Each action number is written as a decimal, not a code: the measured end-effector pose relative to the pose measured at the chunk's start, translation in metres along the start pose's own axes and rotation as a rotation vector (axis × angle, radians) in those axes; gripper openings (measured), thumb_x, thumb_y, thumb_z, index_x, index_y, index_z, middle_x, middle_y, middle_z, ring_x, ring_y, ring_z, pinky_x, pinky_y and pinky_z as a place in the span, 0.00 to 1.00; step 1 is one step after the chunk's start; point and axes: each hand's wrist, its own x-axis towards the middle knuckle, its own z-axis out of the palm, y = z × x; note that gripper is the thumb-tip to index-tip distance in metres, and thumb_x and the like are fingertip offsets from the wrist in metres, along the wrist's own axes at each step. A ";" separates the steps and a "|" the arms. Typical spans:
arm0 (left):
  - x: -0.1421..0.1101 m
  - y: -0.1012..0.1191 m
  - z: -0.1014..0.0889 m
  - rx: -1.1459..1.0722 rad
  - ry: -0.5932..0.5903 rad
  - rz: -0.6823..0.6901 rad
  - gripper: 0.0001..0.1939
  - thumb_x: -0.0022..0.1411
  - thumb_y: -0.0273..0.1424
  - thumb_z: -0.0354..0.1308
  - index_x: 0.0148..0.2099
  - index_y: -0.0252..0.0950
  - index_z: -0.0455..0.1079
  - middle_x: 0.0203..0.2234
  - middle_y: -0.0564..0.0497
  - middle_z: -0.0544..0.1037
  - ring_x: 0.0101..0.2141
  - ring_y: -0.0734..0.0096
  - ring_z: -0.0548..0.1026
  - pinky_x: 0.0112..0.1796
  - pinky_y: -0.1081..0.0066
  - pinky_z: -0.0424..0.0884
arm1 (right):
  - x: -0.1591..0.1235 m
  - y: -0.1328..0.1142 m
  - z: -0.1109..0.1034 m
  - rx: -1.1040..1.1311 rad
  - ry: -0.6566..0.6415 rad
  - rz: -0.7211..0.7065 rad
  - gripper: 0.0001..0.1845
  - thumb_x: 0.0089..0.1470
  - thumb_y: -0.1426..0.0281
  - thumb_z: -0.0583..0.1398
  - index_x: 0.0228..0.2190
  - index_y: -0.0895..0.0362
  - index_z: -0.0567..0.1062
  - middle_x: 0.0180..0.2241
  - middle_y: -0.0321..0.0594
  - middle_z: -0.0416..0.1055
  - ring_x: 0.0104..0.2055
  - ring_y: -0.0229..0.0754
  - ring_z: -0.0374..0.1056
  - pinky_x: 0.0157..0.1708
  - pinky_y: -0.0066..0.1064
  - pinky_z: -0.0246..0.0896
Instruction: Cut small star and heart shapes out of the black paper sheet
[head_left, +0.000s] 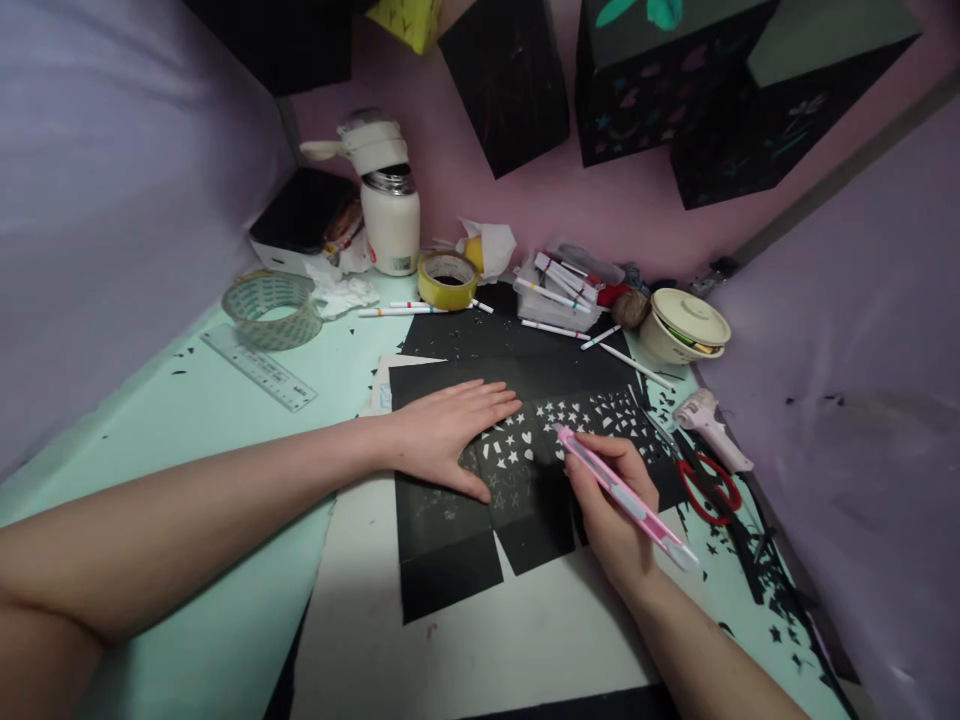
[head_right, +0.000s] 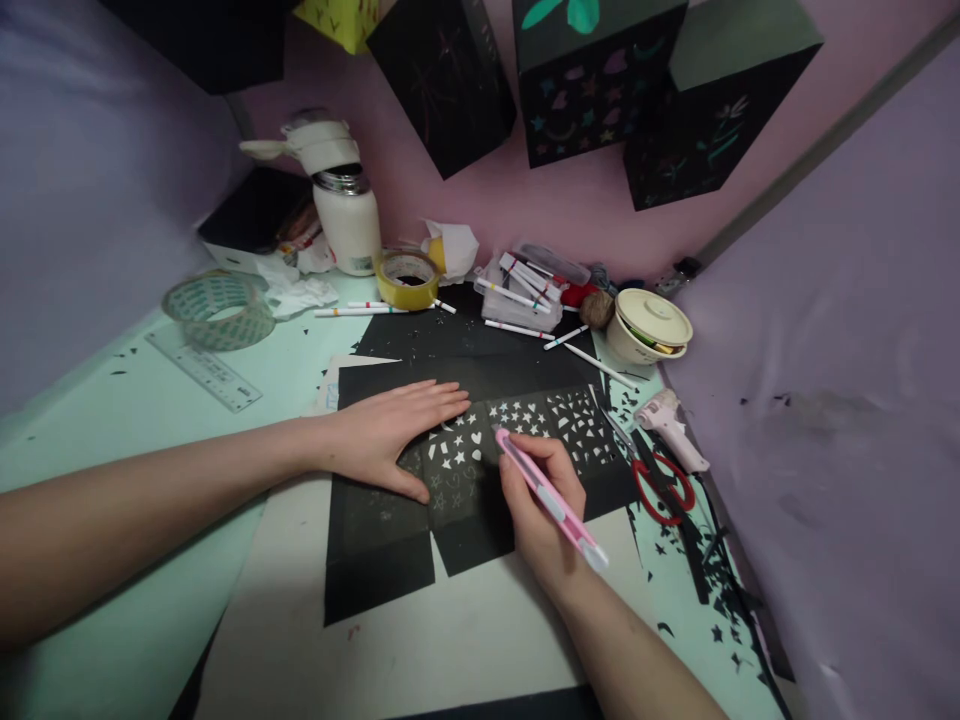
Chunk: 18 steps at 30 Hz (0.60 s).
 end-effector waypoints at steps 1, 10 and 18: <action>0.000 0.000 0.000 -0.002 -0.001 0.000 0.56 0.50 0.63 0.53 0.68 0.31 0.44 0.66 0.40 0.50 0.66 0.56 0.46 0.63 0.59 0.40 | -0.002 0.000 0.000 -0.015 -0.027 -0.012 0.07 0.53 0.70 0.63 0.37 0.54 0.75 0.33 0.38 0.74 0.32 0.40 0.69 0.32 0.31 0.65; 0.001 0.005 0.003 0.035 -0.013 -0.061 0.55 0.51 0.63 0.52 0.68 0.29 0.46 0.66 0.38 0.49 0.66 0.54 0.45 0.63 0.59 0.39 | -0.013 -0.011 0.006 -0.177 -0.260 -0.065 0.03 0.53 0.71 0.59 0.28 0.56 0.72 0.21 0.33 0.69 0.22 0.36 0.64 0.22 0.26 0.58; -0.006 0.033 0.021 0.135 0.024 -0.157 0.50 0.55 0.62 0.47 0.67 0.29 0.48 0.67 0.35 0.45 0.66 0.52 0.40 0.63 0.58 0.36 | -0.017 -0.015 0.019 -0.213 -0.200 0.026 0.06 0.50 0.70 0.58 0.24 0.55 0.67 0.20 0.33 0.67 0.20 0.36 0.62 0.20 0.26 0.57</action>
